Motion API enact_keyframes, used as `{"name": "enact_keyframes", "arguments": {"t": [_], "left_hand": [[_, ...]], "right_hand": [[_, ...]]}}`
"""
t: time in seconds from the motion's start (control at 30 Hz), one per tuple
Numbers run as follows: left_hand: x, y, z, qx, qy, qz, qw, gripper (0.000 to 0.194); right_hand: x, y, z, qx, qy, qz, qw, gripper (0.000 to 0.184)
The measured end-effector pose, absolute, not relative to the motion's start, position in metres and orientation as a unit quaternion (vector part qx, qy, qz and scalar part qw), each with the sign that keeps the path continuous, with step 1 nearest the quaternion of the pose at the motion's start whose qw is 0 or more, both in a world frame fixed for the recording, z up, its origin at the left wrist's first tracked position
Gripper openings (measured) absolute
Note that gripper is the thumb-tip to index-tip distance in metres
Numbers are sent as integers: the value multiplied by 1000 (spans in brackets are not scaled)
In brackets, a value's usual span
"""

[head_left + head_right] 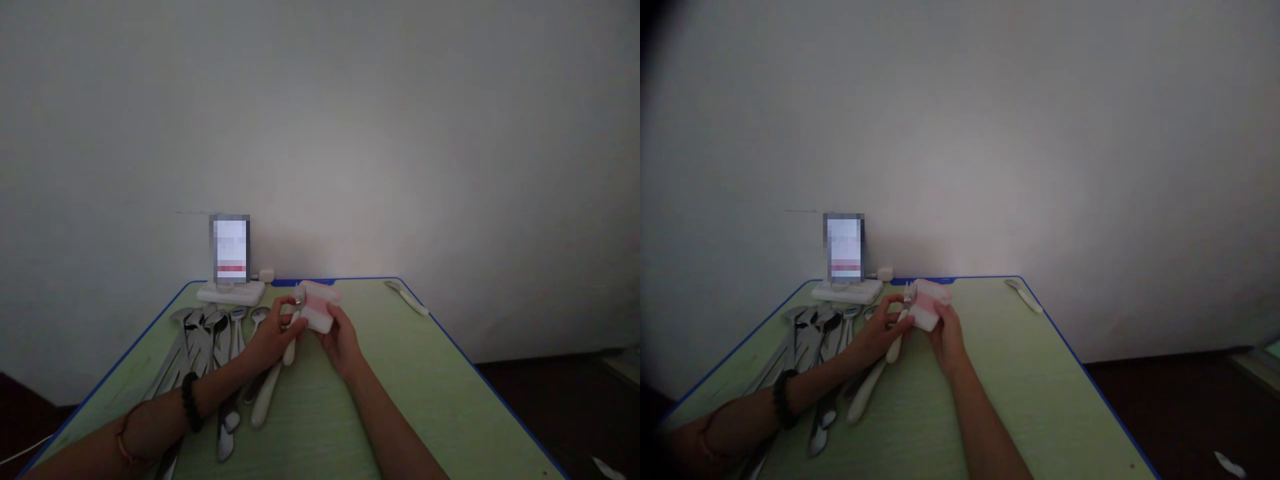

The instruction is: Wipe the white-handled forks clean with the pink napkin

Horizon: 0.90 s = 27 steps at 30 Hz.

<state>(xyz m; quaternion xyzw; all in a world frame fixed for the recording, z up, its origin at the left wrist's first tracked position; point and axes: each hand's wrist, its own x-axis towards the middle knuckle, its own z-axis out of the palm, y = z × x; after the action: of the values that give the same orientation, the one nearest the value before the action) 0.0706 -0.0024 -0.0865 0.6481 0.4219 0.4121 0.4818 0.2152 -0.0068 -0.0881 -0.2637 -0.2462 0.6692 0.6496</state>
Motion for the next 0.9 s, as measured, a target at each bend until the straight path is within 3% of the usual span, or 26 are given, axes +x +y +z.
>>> {"name": "enact_keyframes", "arguments": {"t": [0.27,0.57,0.77,0.9], "left_hand": [[73,-1,-87,628,438,422,485,33],[76,-6,-84,606,405,429,533,38],[75,-3,-87,586,427,464,509,40],[73,-1,-89,601,434,461,487,36]], "right_hand": [[213,-5,-91,-283,-270,650,651,25],[215,-2,-90,-289,-242,650,660,24],[224,-1,-90,-237,-228,715,616,32],[223,1,-96,-263,-240,689,631,16]]}}
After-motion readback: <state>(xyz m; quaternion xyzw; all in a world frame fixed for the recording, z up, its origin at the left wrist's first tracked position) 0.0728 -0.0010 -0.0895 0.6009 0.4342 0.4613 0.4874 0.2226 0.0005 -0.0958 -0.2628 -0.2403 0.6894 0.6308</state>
